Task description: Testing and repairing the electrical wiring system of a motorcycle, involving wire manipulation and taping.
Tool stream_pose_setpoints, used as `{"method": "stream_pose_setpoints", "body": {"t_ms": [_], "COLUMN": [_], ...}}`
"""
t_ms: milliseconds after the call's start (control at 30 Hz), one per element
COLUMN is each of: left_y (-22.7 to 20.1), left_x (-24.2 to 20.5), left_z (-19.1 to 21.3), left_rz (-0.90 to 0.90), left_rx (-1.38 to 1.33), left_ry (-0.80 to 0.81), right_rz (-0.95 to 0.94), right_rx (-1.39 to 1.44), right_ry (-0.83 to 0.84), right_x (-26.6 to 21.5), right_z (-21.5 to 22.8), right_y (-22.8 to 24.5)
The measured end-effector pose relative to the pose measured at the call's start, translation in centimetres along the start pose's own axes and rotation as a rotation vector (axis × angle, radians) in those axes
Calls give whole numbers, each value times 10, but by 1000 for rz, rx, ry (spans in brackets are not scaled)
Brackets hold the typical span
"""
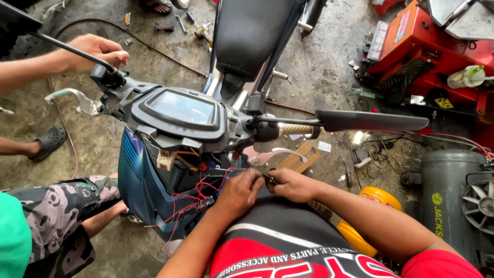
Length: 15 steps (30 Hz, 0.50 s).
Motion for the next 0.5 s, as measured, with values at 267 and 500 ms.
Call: {"method": "stream_pose_setpoints", "body": {"t_ms": [267, 500], "left_y": [-3, -1], "left_x": [7, 7], "left_z": [-6, -10], "left_rz": [-23, -79], "left_rx": [-108, -38], "left_ry": [-19, -74], "right_rz": [-94, -164], "right_rx": [9, 77], "right_ry": [21, -186], "right_x": [-14, -11], "right_z": [4, -1], "right_y": [34, -6]}}
Point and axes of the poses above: each hand's wrist, its own x-axis towards the middle knuckle, its own z-axis out of the back of the hand, y = z × x, the point moved 5 cm from there along x, towards the middle knuckle, and after that the axes turned 8 degrees about x, right-handed, at the moved point
